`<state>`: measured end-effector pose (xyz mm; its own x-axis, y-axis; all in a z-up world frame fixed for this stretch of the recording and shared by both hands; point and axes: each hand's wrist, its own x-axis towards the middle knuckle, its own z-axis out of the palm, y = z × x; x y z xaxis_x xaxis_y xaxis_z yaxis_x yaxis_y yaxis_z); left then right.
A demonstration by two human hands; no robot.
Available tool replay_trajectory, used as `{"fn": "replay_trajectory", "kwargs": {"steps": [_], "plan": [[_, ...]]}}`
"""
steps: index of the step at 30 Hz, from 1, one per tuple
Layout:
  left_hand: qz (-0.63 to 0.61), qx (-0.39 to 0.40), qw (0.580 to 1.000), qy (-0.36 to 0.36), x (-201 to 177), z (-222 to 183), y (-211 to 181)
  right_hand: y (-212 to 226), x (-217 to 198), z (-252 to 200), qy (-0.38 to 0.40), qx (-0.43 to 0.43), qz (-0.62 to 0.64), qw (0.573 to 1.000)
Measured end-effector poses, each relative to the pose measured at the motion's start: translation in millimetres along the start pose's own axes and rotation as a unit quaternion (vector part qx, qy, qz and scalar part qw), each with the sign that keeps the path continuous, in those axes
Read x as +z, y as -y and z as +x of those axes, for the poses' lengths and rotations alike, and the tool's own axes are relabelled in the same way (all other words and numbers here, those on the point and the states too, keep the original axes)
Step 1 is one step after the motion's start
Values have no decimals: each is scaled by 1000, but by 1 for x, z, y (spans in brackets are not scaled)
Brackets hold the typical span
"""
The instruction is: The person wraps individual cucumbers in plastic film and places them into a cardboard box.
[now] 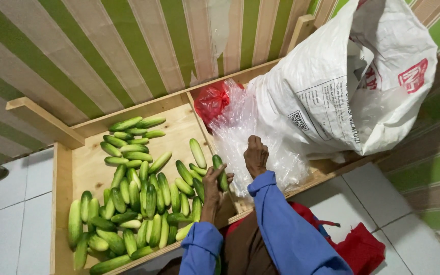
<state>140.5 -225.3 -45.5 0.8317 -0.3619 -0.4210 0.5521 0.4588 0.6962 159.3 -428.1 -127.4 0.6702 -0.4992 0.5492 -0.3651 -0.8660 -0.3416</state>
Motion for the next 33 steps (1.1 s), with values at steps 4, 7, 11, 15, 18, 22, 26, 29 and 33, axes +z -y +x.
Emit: {"fn": "replay_trajectory", "kwargs": {"steps": [4,7,11,15,18,22,26,29,33], "plan": [[-61,-13,997,38,-21,-6,-17,24,-40,-5,-40,-77,-27,996],[-81,-10,995,65,-36,-14,-35,64,-87,-19,-42,-174,-9,984],[-80,10,995,58,-61,-33,-62,111,-127,-61,-88,-316,66,942],[-119,39,992,25,-104,-41,-71,130,-124,-113,-86,-348,160,920],[-168,43,985,-9,-113,-71,-95,141,-115,-133,-126,-352,118,920],[-224,74,972,0,-138,-77,-87,168,-141,-133,-138,-406,213,878],[-235,119,965,-5,-147,-96,-90,175,-130,-150,-93,-385,208,894],[-200,163,965,-45,-161,-92,-83,196,-146,-157,-32,-332,199,922],[74,246,960,-114,-167,-116,-93,234,-164,-172,107,-146,350,919]]}}
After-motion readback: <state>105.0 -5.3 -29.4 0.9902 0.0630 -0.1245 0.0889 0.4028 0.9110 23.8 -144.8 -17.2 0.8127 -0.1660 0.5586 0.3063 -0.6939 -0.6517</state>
